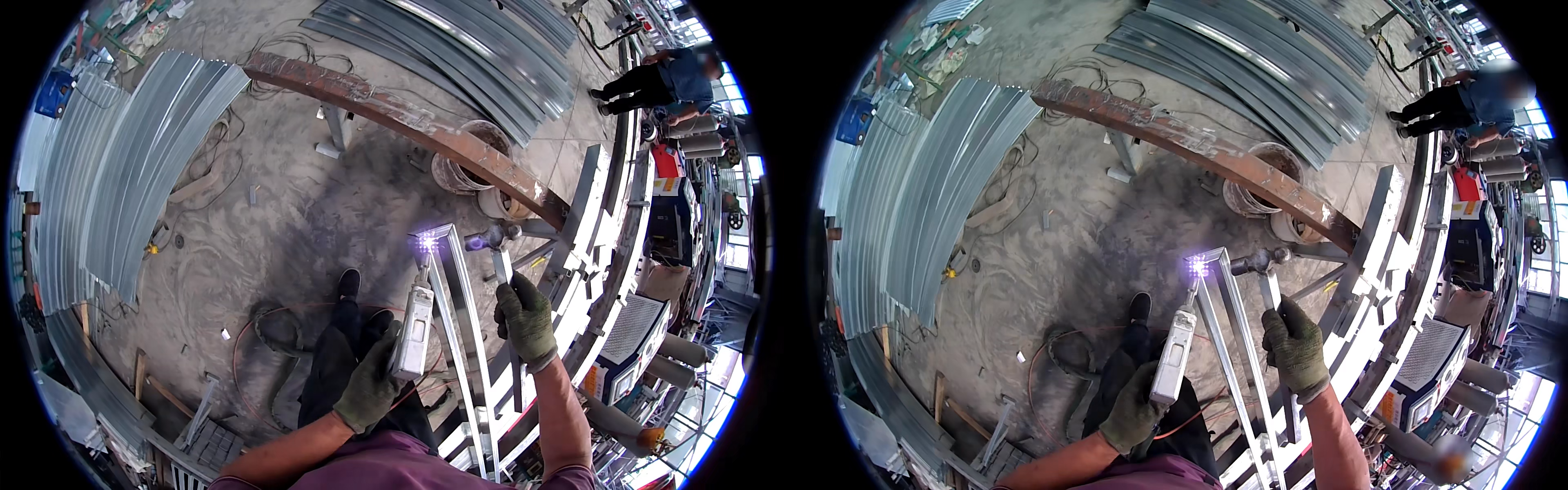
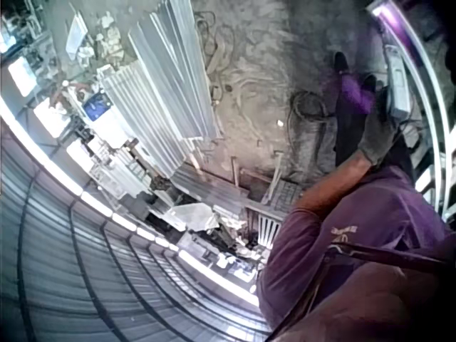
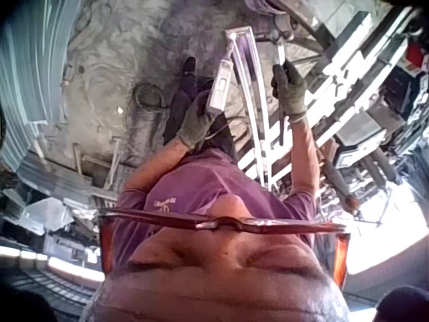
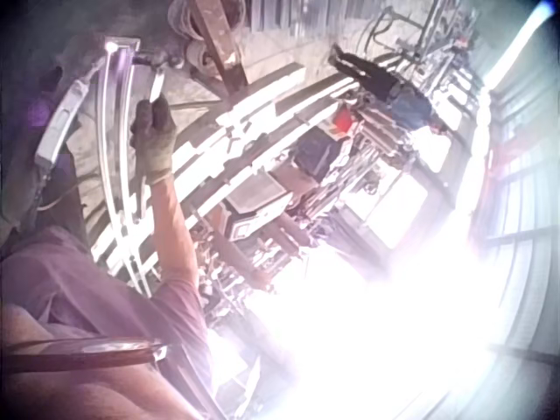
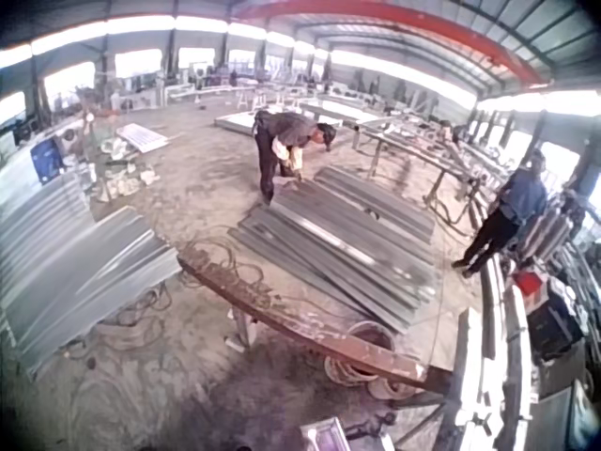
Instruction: The person welds a rectangular metal frame using a handheld welding torch, repeatedly repositioning the frame and striking the torch to create welds at the corners. The person also uses a hammer to tap the frame into alignment between welds.
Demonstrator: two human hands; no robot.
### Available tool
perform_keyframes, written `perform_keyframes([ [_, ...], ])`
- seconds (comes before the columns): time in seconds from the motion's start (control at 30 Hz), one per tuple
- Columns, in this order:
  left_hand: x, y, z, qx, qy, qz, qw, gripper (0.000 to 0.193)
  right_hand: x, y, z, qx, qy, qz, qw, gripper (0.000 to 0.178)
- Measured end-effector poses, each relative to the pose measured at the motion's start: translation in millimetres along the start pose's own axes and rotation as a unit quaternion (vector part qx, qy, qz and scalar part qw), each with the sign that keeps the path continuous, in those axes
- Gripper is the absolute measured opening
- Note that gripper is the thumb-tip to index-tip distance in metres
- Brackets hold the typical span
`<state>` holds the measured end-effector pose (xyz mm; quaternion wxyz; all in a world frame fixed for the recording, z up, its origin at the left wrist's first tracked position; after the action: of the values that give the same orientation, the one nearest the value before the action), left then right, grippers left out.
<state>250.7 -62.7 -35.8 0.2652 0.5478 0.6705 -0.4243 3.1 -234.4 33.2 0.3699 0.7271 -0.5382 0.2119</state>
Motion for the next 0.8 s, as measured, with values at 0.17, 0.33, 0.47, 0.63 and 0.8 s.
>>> perform_keyframes([
  [0.17,3,-9,-4,-0.040,-0.019,0.013,0.999,0.052,-4,6,-5,0.002,-0.014,-0.016,1.000,0.042],
  [0.33,-31,-25,-6,-0.085,-0.011,0.207,0.975,0.068,-9,8,-15,-0.004,-0.022,-0.002,1.000,0.034],
  [0.47,-42,-27,-3,-0.085,-0.040,0.252,0.963,0.079,-14,10,-19,-0.012,-0.012,0.006,1.000,0.031],
  [0.63,-33,-24,-4,-0.067,-0.071,0.270,0.958,0.077,-20,9,-24,-0.018,-0.004,0.001,1.000,0.037],
  [0.8,-32,-11,-8,-0.028,-0.048,0.105,0.993,0.058,-31,6,-28,-0.008,0.004,0.005,1.000,0.041],
])
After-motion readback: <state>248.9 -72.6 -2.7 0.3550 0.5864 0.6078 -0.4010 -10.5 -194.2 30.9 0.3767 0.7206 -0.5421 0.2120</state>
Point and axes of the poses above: each hand's wrist, its own z-axis towards the middle knuckle, its own y-axis out of the back of the hand, x = y × z, the point moved 5 cm from there along z, towards the middle knuckle, and after that the axes turned 2 degrees about y, right-handed, at the moved point
